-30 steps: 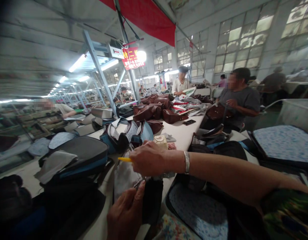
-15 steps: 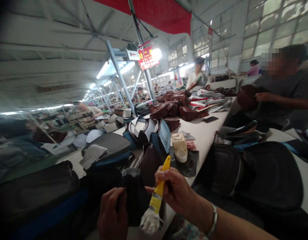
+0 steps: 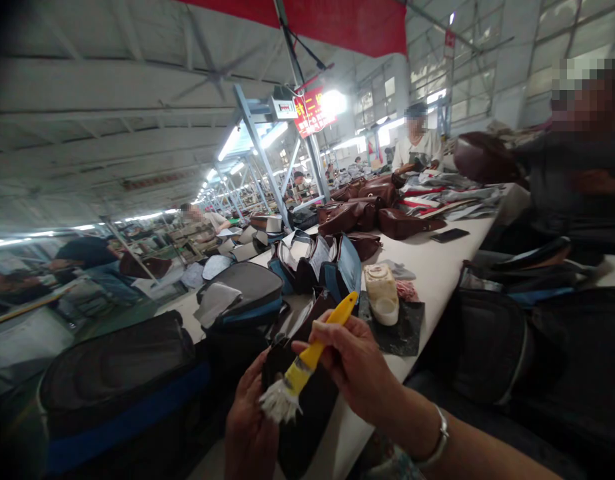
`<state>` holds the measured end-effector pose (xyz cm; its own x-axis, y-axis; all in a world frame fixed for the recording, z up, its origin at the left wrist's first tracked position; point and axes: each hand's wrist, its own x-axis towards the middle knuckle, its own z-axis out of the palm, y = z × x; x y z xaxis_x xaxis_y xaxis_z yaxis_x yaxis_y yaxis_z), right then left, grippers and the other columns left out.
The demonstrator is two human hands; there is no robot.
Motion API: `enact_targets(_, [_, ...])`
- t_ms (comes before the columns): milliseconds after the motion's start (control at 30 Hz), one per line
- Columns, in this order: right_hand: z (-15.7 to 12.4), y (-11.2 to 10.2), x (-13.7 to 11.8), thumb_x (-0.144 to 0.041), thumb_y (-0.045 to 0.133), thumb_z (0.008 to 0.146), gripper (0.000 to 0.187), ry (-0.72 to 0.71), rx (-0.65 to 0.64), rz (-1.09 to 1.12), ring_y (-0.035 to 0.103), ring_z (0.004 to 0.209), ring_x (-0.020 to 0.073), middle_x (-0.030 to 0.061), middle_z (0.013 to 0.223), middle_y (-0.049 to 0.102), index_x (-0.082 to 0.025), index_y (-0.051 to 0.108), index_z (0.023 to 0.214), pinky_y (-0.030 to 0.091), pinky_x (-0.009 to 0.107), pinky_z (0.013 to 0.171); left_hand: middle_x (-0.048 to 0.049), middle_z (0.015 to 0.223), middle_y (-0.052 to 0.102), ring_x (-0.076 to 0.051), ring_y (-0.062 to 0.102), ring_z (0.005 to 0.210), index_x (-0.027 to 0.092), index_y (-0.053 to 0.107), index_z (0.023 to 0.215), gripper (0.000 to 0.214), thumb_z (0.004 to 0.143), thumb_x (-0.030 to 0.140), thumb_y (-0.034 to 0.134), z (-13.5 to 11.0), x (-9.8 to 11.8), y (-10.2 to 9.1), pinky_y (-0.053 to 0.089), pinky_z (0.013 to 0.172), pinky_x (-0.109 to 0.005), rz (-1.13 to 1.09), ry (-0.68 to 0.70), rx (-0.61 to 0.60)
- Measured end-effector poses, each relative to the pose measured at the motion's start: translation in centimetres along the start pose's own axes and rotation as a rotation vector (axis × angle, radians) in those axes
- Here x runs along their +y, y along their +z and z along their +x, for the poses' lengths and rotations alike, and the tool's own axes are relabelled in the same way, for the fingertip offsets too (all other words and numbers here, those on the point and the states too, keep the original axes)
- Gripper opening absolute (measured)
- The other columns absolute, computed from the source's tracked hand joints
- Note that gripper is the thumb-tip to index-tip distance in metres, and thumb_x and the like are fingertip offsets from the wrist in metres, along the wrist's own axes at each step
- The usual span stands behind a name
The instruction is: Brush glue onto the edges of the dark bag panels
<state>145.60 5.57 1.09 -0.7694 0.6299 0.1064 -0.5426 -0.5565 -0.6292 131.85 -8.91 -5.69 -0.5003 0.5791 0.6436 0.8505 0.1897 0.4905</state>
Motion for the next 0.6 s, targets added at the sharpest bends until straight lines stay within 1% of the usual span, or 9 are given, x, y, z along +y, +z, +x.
enact_targets(100, [0.9, -0.3, -1.0, -0.036, 0.077, 0.075, 0.025, -0.254, 0.134, -0.264, 0.043, 0.052, 0.0054, -0.0054, 0.063, 0.056, -0.018, 0.061, 0.075, 0.040, 0.018, 0.050, -0.0076, 0.135, 0.058, -0.023, 0.054, 0.125, 0.027, 0.061, 0.126, 0.036, 0.095, 0.037, 0.046, 0.8, 1.0, -0.1, 0.047, 0.107, -0.044, -0.132, -0.148, -0.109])
enact_targets(167, [1.3, -0.1, -1.2, -0.037, 0.071, 0.082, 0.021, -0.379, 0.088, -0.440, 0.045, 0.054, 0.0070, -0.0047, 0.064, 0.055, -0.019, 0.062, 0.078, 0.039, 0.018, 0.050, -0.0063, 0.135, 0.058, -0.023, 0.054, 0.126, 0.029, 0.062, 0.124, 0.035, 0.094, 0.040, 0.047, 1.0, 1.5, 0.2, 0.045, 0.109, -0.045, -0.196, -0.199, -0.144])
enact_targets(233, [1.8, 0.3, -1.2, -0.034, 0.063, 0.089, 0.017, -0.525, -0.047, -0.662, 0.051, 0.060, 0.0094, -0.0032, 0.068, 0.057, -0.020, 0.061, 0.078, 0.046, 0.023, 0.060, -0.0072, 0.132, 0.059, -0.024, 0.055, 0.123, 0.028, 0.064, 0.120, 0.035, 0.093, 0.043, 0.049, 1.0, 1.8, 0.8, 0.045, 0.108, -0.045, -0.233, -0.200, -0.131])
enact_targets(300, [2.4, 0.8, -1.3, -0.027, 0.057, 0.091, 0.017, -0.734, -0.191, -0.930, 0.057, 0.068, 0.0119, -0.0015, 0.072, 0.060, -0.020, 0.060, 0.077, 0.051, 0.032, 0.080, -0.0085, 0.129, 0.060, -0.025, 0.057, 0.120, 0.026, 0.067, 0.116, 0.035, 0.091, 0.045, 0.051, 0.9, 2.1, 1.4, 0.046, 0.107, -0.046, -0.245, -0.228, -0.094])
enact_targets(333, [2.7, 1.1, -1.4, -0.024, 0.055, 0.091, 0.016, -0.844, -0.234, -1.056, 0.058, 0.070, 0.0128, -0.0009, 0.073, 0.061, -0.020, 0.059, 0.076, 0.050, 0.036, 0.089, -0.0089, 0.128, 0.060, -0.025, 0.057, 0.120, 0.026, 0.067, 0.115, 0.035, 0.091, 0.046, 0.051, 0.9, 2.2, 1.5, 0.045, 0.107, -0.046, -0.247, -0.249, -0.077])
enact_targets(400, [3.2, 1.4, -2.0, -0.020, 0.054, 0.090, 0.014, -1.004, -0.239, -1.206, 0.058, 0.070, 0.0131, -0.0006, 0.073, 0.062, -0.020, 0.057, 0.077, 0.046, 0.041, 0.098, -0.0089, 0.129, 0.059, -0.026, 0.055, 0.121, 0.026, 0.068, 0.115, 0.037, 0.091, 0.048, 0.050, 0.9, 2.4, 1.5, 0.042, 0.108, -0.048, -0.242, -0.287, -0.069])
enact_targets(433, [3.3, 1.5, -2.3, -0.020, 0.054, 0.091, 0.013, -1.031, -0.219, -1.220, 0.058, 0.069, 0.0127, -0.0009, 0.073, 0.062, -0.020, 0.057, 0.077, 0.046, 0.041, 0.099, -0.0087, 0.130, 0.059, -0.026, 0.054, 0.123, 0.026, 0.067, 0.116, 0.038, 0.091, 0.048, 0.049, 1.1, 2.5, 1.4, 0.041, 0.109, -0.049, -0.240, -0.300, -0.097])
enact_targets(500, [3.4, 1.5, -2.8, -0.019, 0.053, 0.092, 0.014, -0.997, -0.225, -1.180, 0.058, 0.068, 0.0115, -0.0018, 0.073, 0.061, -0.020, 0.056, 0.078, 0.047, 0.038, 0.099, -0.0087, 0.131, 0.058, -0.026, 0.053, 0.125, 0.026, 0.065, 0.119, 0.039, 0.091, 0.049, 0.048, 1.4, 2.6, 1.0, 0.040, 0.111, -0.050, -0.248, -0.300, -0.157])
enact_targets(600, [3.4, 1.2, -3.0, -0.018, 0.054, 0.090, 0.011, -0.985, -0.380, -1.175, 0.057, 0.066, 0.0106, -0.0028, 0.071, 0.059, -0.020, 0.053, 0.079, 0.048, 0.036, 0.096, -0.0080, 0.132, 0.058, -0.025, 0.052, 0.125, 0.026, 0.064, 0.120, 0.040, 0.091, 0.049, 0.048, 1.8, 2.6, 0.5, 0.039, 0.112, -0.049, -0.264, -0.313, -0.211])
